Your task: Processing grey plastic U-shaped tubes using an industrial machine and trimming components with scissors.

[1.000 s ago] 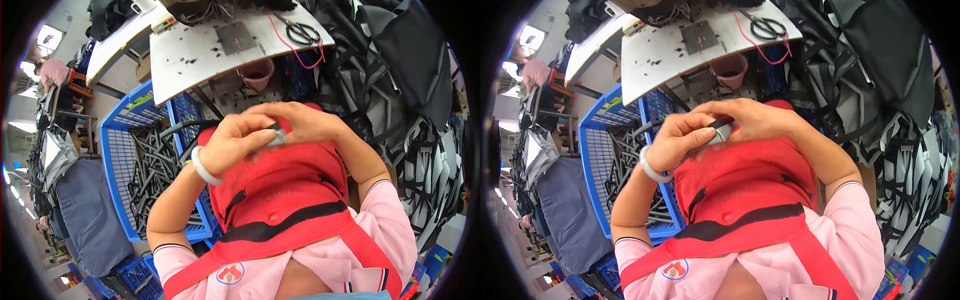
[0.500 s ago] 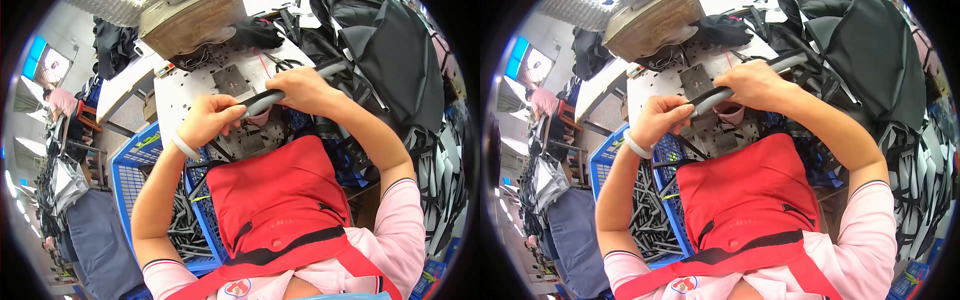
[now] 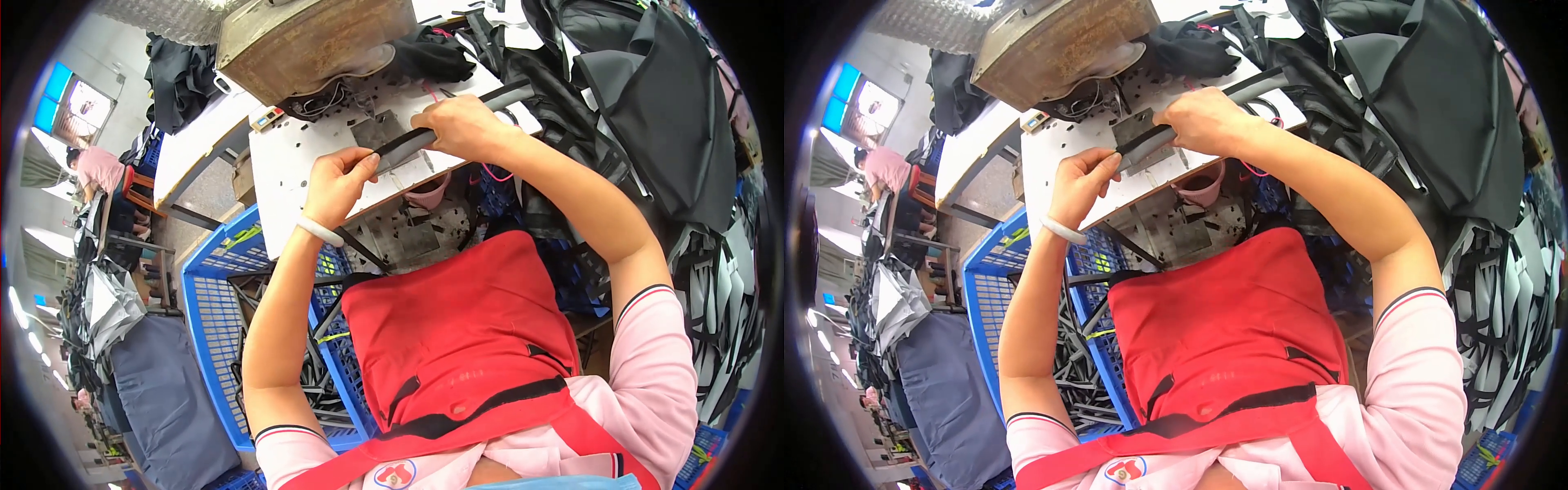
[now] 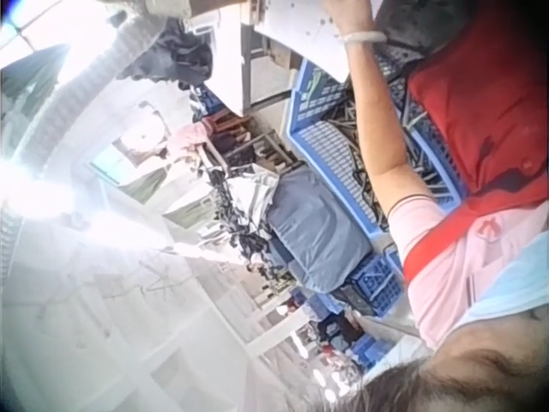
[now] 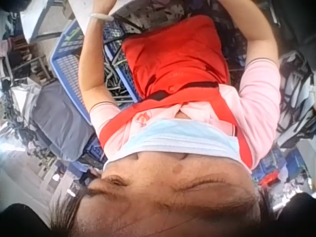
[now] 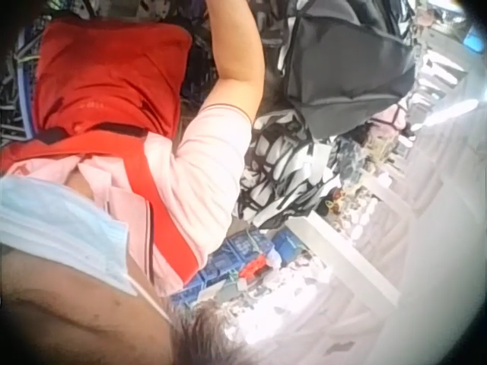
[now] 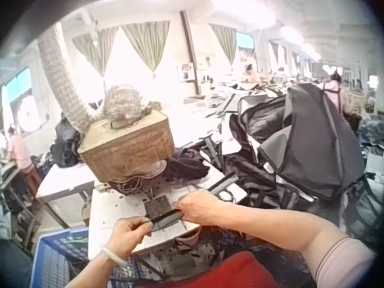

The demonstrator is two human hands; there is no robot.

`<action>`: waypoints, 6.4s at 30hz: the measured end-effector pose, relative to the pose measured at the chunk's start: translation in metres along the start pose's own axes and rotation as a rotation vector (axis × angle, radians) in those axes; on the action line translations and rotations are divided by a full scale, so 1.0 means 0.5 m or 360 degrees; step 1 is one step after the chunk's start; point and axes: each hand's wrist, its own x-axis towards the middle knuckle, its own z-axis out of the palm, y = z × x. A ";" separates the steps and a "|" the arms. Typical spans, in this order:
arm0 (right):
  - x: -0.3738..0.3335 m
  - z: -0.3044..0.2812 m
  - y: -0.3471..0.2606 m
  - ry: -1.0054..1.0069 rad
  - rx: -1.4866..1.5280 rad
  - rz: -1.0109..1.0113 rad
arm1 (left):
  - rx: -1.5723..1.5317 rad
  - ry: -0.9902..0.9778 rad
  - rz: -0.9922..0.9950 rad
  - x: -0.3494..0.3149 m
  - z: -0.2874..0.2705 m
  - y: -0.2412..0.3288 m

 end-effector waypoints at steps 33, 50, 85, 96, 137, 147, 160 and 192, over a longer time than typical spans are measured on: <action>0.131 0.023 0.088 -0.0075 -0.0057 0.0004 | -0.0345 0.0124 -0.0308 0.147 -0.011 -0.056; 0.016 0.028 0.007 0.0170 0.0192 -0.0254 | 0.0602 0.0138 -0.0006 0.070 -0.055 -0.033; -0.056 -0.119 0.021 -0.0345 0.0399 0.0115 | -0.0166 -0.0178 -0.0219 -0.040 0.019 0.027; 0.000 -0.041 0.078 -0.0160 0.0476 0.0096 | -0.0600 -0.0276 -0.0403 0.054 -0.020 -0.018; -0.075 0.155 -0.239 -0.0338 -0.0466 -0.0610 | 0.0332 -0.0493 0.0187 0.046 0.113 -0.008; -0.074 -0.088 -0.040 -0.0344 0.0081 -0.0150 | 0.0413 0.0040 0.0182 -0.163 0.042 -0.091; -0.088 -0.109 0.043 -0.0217 0.0546 0.0096 | -0.0418 -0.0068 -0.0174 -0.069 0.004 0.015; 0.050 -0.035 0.154 -0.0260 0.0488 0.0257 | -0.0393 0.0250 -0.0320 0.113 -0.012 -0.050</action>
